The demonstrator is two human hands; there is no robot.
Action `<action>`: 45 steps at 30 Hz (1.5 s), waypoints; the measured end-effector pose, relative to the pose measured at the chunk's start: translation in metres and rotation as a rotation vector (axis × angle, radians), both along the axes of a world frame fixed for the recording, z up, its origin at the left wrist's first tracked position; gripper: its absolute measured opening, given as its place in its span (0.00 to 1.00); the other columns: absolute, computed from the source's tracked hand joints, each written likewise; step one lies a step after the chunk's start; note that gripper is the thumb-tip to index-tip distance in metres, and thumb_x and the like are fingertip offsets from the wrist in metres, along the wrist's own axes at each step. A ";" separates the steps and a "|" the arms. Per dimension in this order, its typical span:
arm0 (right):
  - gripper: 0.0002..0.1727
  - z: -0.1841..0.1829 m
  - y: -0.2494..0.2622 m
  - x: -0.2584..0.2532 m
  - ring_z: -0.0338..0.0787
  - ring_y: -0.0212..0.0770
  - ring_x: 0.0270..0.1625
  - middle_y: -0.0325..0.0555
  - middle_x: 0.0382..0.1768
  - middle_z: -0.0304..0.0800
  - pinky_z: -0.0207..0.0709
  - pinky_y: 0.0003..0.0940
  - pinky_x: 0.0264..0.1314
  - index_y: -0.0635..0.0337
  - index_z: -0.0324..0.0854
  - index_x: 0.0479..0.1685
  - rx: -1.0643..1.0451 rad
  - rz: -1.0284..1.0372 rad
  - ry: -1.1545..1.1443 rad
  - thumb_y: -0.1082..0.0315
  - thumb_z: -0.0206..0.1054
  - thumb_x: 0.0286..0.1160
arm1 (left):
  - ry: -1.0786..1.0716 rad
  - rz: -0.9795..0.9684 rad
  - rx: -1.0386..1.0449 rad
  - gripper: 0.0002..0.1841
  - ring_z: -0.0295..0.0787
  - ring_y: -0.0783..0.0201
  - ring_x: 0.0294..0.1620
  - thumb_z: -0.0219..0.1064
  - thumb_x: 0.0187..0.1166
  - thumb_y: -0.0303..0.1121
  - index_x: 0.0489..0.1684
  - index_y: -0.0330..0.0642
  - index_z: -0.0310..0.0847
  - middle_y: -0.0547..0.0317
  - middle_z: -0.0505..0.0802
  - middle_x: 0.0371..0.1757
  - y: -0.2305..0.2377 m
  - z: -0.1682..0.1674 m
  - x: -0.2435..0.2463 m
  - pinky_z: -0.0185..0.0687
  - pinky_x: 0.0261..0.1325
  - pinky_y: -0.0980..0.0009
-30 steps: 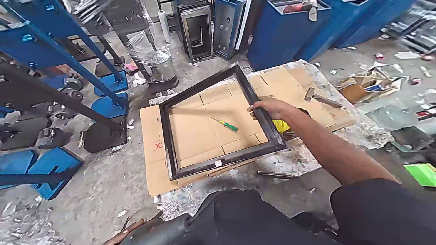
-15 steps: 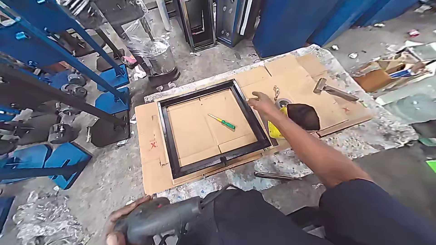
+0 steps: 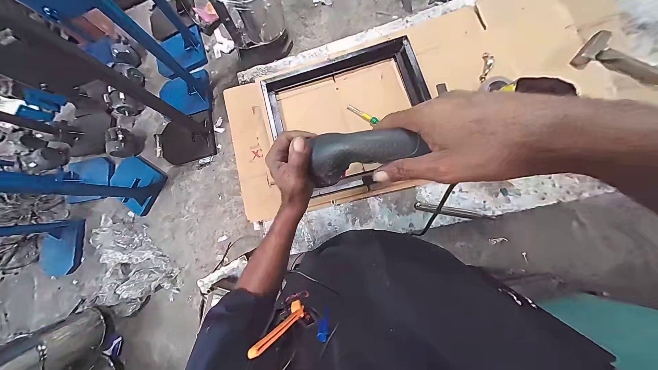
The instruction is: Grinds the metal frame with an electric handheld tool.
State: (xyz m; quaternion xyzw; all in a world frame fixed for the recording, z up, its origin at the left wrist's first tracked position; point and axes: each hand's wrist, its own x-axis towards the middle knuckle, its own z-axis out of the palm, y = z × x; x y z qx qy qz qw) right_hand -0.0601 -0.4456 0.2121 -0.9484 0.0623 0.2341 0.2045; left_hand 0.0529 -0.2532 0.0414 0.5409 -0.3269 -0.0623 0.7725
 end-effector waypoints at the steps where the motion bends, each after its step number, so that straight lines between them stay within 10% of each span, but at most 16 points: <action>1: 0.19 0.001 0.000 -0.001 0.84 0.29 0.26 0.27 0.25 0.83 0.79 0.37 0.27 0.38 0.85 0.48 -0.029 0.002 0.022 0.37 0.72 0.73 | 0.015 0.013 -0.042 0.26 0.88 0.70 0.32 0.58 0.86 0.58 0.42 0.42 0.87 0.63 0.91 0.32 -0.009 0.000 0.002 0.88 0.38 0.69; 16: 0.23 0.001 -0.004 -0.018 0.79 0.34 0.12 0.39 0.12 0.81 0.78 0.33 0.17 0.52 0.84 0.32 0.130 -0.292 0.255 0.41 0.70 0.78 | 0.095 -0.207 -0.110 0.23 0.87 0.69 0.28 0.60 0.85 0.51 0.35 0.37 0.84 0.60 0.89 0.26 -0.069 -0.005 -0.028 0.86 0.34 0.70; 38: 0.23 -0.020 -0.002 -0.012 0.79 0.36 0.13 0.42 0.13 0.80 0.79 0.35 0.19 0.55 0.84 0.34 0.148 -0.342 0.297 0.42 0.70 0.79 | 0.107 -0.237 -0.113 0.23 0.88 0.68 0.30 0.61 0.85 0.51 0.36 0.36 0.84 0.59 0.90 0.29 -0.074 -0.031 -0.025 0.88 0.37 0.69; 45: 0.21 -0.028 0.001 -0.010 0.84 0.37 0.18 0.43 0.28 0.91 0.81 0.32 0.20 0.54 0.79 0.63 0.290 -0.430 0.356 0.50 0.68 0.84 | 0.045 -0.253 -0.095 0.27 0.86 0.71 0.29 0.59 0.85 0.56 0.37 0.36 0.84 0.61 0.89 0.28 -0.077 -0.036 -0.023 0.86 0.36 0.71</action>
